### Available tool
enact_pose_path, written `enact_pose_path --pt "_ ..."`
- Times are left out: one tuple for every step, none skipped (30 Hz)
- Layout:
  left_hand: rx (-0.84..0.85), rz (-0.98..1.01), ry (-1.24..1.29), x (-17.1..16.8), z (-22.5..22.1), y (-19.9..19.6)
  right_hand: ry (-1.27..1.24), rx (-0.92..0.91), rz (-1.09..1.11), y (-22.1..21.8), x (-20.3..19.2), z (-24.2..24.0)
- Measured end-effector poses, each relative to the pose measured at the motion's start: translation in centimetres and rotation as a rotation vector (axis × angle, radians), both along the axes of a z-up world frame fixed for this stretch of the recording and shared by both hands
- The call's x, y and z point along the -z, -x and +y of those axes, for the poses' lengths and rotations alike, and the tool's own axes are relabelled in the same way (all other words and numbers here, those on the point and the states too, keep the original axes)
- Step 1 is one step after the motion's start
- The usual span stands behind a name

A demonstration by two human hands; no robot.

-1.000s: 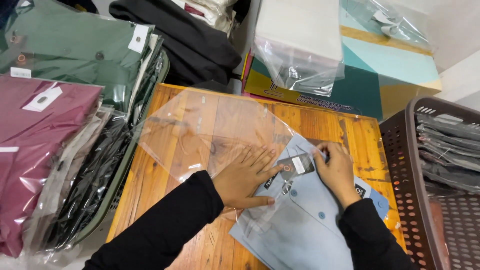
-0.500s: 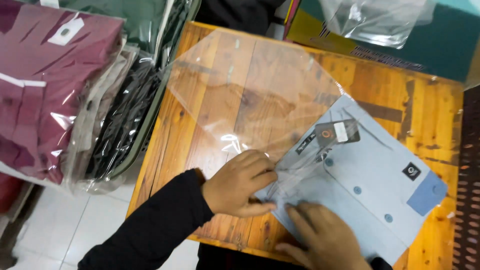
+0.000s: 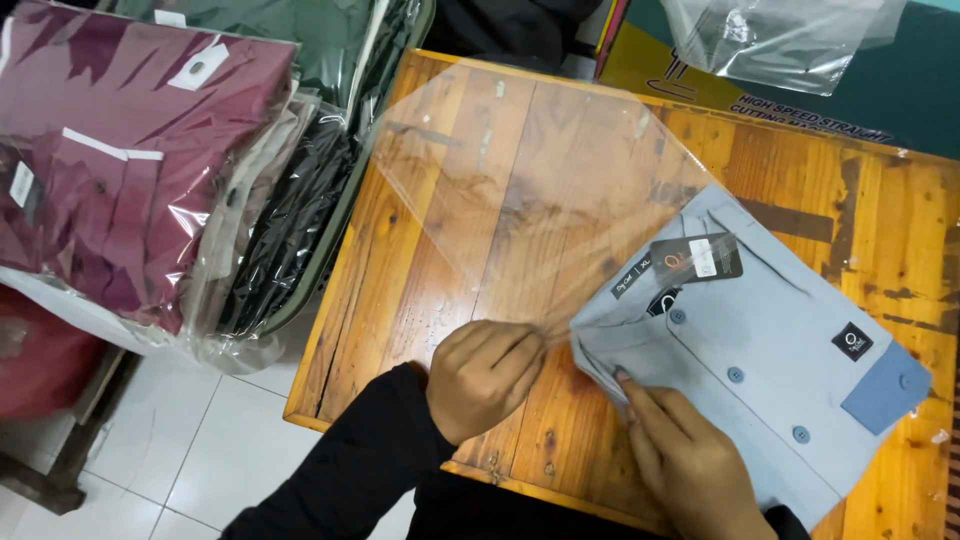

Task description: Packaging folded shirts into clear plastic bags and sealing them at a workstation.

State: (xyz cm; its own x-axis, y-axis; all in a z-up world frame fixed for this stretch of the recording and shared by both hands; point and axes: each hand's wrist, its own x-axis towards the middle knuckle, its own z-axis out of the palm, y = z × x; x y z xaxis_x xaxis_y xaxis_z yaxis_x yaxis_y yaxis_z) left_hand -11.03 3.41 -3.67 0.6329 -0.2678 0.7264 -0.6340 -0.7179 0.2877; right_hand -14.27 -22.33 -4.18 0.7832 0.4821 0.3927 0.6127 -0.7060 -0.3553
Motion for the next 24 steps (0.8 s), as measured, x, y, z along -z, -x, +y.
enact_pose_path --pt "0.001 -0.002 -0.004 0.0 -0.1 0.3 -0.004 0.001 -0.002 0.0 0.1 0.0" --pt "-0.014 0.013 0.003 0.1 -0.2 0.5 0.029 -0.010 -0.008 0.0 0.3 0.0" --pt "-0.024 0.028 0.010 0.2 -0.4 0.7 0.063 -0.016 -0.013 0.0 0.4 0.0" --pt "-0.020 0.027 0.007 0.1 -0.7 0.9 0.060 -0.012 -0.014 0.0 1.4 0.1" --pt "-0.022 0.012 0.000 -0.1 -1.0 1.0 0.095 -0.067 0.034 0.0 2.4 0.2" --pt "-0.024 -0.003 -0.007 -0.2 -1.2 1.2 0.130 -0.122 0.082 -0.1 3.3 0.2" --pt "-0.021 -0.005 -0.009 -0.3 -1.5 1.3 0.128 -0.119 0.080 -0.4 2.0 1.0" --pt "-0.041 -0.015 -0.010 -0.4 -1.7 1.3 0.253 -0.152 -0.113 -0.6 0.7 1.8" --pt "-0.065 -0.026 -0.011 -0.5 -1.9 1.3 0.376 -0.186 -0.311 -1.0 -0.6 2.6" --pt "-0.064 -0.030 -0.014 -0.7 -1.9 1.4 0.373 -0.185 -0.315 -1.0 -0.3 2.7" --pt "-0.068 -0.016 -0.005 -0.9 -1.9 1.4 0.325 -0.148 -0.172 -1.0 0.1 2.9" --pt "-0.071 -0.001 0.005 -1.1 -1.9 1.5 0.275 -0.111 -0.030 -1.0 0.4 3.1" --pt "-0.072 -0.011 0.003 -0.9 -2.0 1.5 0.273 -0.110 -0.040 -1.4 0.6 3.5" --pt "-0.066 -0.001 -0.004 -0.8 -2.0 1.5 0.236 -0.133 0.014 -1.8 0.7 4.0" --pt "-0.055 0.014 -0.009 -0.5 -2.2 1.7 0.202 -0.151 0.075 -1.9 0.9 4.4" --pt "-0.051 0.010 -0.008 -0.2 -2.1 1.7 0.203 -0.147 0.072 -1.9 1.1 4.6" --pt "-0.055 0.019 -0.015 0.2 -2.1 1.7 0.257 -0.121 0.084 -1.9 1.3 4.7" --pt "-0.058 0.028 -0.022 0.5 -2.0 1.8 0.310 -0.096 0.097 -1.9 1.5 4.9" --pt "-0.056 0.031 -0.021 0.9 -1.9 1.8 0.311 -0.095 0.100 -2.1 1.2 5.2" --pt "-0.052 0.033 -0.026 1.3 -1.8 1.9 0.347 -0.076 0.060 -2.4 0.9 5.6" --pt "-0.045 0.036 -0.032 1.7 -1.7 2.0 0.381 -0.055 0.023 -2.5 0.7 5.9" --pt "-0.041 0.041 -0.033 1.9 -1.8 2.0 0.380 -0.052 0.028 -2.7 1.0 6.2" --pt "-0.058 0.026 -0.055 2.0 -1.8 1.9 0.360 -0.023 -0.025 -2.8 1.3 6.5" --pt "-0.074 0.011 -0.077 2.1 -1.9 1.8 0.340 0.006 -0.077 -3.0 1.5 6.7"
